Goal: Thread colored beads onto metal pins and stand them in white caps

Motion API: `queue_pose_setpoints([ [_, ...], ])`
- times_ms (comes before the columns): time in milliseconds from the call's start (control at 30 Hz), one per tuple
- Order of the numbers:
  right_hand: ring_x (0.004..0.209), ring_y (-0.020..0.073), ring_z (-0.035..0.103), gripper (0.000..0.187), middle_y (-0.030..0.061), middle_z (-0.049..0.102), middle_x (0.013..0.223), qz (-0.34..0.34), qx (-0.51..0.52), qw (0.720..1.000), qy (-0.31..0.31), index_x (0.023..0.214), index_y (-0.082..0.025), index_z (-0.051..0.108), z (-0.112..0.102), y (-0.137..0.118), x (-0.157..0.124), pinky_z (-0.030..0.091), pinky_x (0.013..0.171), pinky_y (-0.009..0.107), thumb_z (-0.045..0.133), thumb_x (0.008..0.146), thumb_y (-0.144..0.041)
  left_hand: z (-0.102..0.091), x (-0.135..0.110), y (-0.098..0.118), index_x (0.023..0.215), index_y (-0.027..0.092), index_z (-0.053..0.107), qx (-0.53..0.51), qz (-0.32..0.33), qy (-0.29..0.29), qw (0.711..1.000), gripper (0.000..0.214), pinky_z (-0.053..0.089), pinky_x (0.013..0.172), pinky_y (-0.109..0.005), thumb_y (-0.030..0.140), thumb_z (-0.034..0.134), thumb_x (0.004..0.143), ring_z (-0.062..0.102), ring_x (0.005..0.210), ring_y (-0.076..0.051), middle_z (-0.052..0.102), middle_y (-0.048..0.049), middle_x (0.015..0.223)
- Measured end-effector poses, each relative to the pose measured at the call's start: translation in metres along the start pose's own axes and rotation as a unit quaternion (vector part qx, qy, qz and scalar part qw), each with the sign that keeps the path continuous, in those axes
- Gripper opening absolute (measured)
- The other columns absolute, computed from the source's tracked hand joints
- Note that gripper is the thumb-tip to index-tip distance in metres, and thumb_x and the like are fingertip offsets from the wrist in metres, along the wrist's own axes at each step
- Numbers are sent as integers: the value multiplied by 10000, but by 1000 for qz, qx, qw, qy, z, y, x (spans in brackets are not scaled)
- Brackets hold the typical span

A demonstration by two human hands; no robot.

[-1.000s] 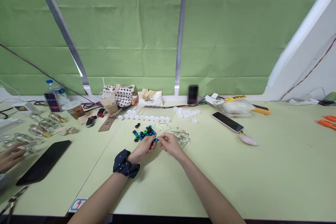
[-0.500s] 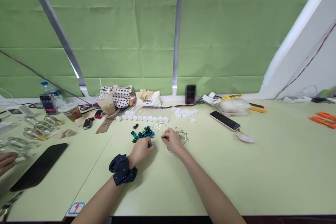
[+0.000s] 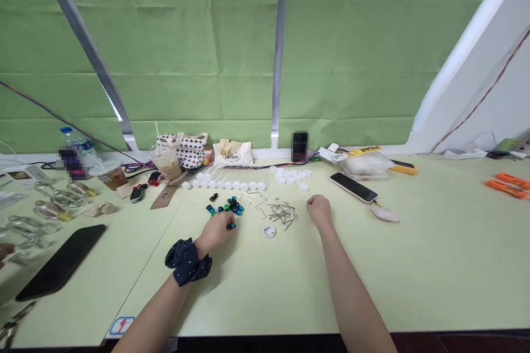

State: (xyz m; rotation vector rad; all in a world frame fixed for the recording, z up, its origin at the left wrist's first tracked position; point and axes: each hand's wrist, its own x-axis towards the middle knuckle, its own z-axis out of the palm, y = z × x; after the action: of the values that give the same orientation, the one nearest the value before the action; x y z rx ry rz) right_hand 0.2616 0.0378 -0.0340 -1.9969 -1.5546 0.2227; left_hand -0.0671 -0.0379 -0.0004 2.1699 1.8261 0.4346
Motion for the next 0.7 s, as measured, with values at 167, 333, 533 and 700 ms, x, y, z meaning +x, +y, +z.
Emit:
queue_pose_setpoints([
  [167, 840, 204, 586, 225, 121, 602, 1020, -92, 23, 994, 55, 946, -151, 657, 10, -48, -22, 420, 756, 306, 528, 776, -223, -4, 2, -7, 732, 182, 554, -10, 13, 16, 1000, 147, 332, 605, -260, 73, 525, 637, 557, 757, -198, 581, -62, 802],
  [333, 812, 154, 578, 199, 35, 614, 949, -334, 104, 928, -126, 997, -217, 622, 40, -128, -64, 423, 751, 264, 557, 808, -219, -4, 4, -9, 785, 181, 528, -17, -11, 30, 999, 181, 332, 595, -256, 93, 557, 630, 558, 755, -200, 575, -50, 781],
  [533, 867, 200, 577, 202, 89, 577, 998, -369, -32, 917, -146, 997, -183, 595, 69, -176, -83, 415, 732, 276, 588, 796, -191, 1, 12, -16, 774, 178, 501, -11, -14, 61, 998, 187, 361, 652, -281, 94, 576, 625, 553, 788, -225, 579, -68, 794],
  [700, 833, 225, 586, 191, 107, 586, 960, -343, -59, 924, -157, 990, -167, 558, 76, -174, -86, 413, 689, 291, 575, 800, -183, 6, 13, -17, 782, 173, 489, -37, 3, 80, 996, 211, 373, 681, -284, 56, 565, 623, 543, 784, -211, 567, -74, 835],
])
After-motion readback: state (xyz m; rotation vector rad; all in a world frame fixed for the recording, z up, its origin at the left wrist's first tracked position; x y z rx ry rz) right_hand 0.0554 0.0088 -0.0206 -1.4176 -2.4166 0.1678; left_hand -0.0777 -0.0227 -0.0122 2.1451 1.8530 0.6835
